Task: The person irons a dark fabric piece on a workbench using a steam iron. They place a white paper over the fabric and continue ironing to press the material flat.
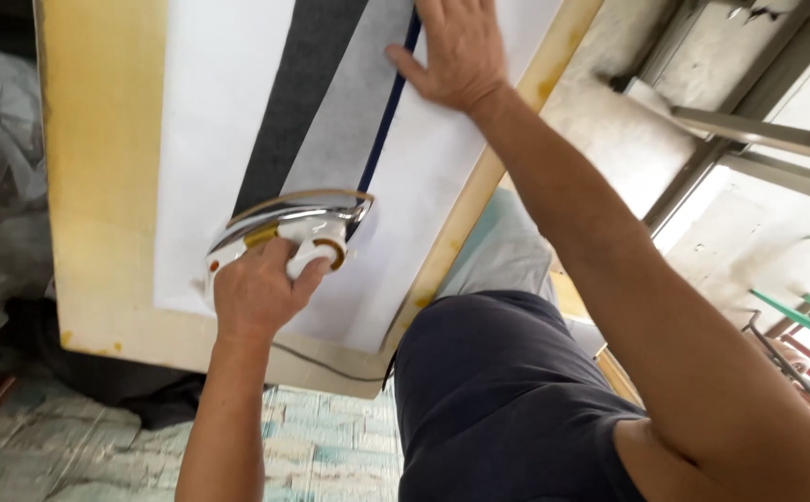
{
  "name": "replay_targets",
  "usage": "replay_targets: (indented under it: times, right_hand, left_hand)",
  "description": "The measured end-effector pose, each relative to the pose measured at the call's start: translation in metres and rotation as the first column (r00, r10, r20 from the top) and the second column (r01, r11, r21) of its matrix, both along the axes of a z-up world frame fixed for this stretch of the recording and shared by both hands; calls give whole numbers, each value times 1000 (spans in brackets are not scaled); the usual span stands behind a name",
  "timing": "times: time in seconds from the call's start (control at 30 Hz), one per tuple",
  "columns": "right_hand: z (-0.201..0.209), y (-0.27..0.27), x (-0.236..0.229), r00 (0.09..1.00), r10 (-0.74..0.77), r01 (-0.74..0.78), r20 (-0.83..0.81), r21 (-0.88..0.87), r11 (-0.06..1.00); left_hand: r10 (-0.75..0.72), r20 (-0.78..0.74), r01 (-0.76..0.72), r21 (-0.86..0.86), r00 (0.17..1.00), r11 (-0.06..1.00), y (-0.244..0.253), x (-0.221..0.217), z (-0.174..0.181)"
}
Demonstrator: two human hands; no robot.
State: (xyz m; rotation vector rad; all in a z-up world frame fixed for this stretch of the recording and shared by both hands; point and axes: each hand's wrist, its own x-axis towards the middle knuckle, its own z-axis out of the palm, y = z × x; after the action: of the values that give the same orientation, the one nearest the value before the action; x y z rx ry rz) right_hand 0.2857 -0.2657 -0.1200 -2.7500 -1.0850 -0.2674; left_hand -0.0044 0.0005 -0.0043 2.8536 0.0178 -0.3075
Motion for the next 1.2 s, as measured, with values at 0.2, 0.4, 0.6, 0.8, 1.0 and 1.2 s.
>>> replay_targets:
  times: [0.2,0.4,0.6,0.8,1.0,1.2]
  right_hand:
    - [13,7,1,978,3,1,-208,19,1000]
    - [15,7,-1,974,-3,5,-225,8,1000]
    - [10,6,-1,974,-15,14,-226,-10,1000]
    - [10,5,-2,967,-26,15,-255,-43,999]
    - [11,6,-2,971,-27,25,-236,-13,1000]
    - [13,7,-3,968,-31,28,-247,-17,999]
  left_hand:
    - [45,-41,-45,2,998,999,1,-5,-8]
    - [64,-41,-63,20,997,998,1,-10,-13]
    - [74,-16,-73,64,997,995,-1,-13,-16]
    - [48,-28,-44,115,998,992,-2,-13,-16]
    - [51,0,-51,123,999,991,-1,-16,-20]
    - [51,9,-52,106,999,993,-2,-13,-16]
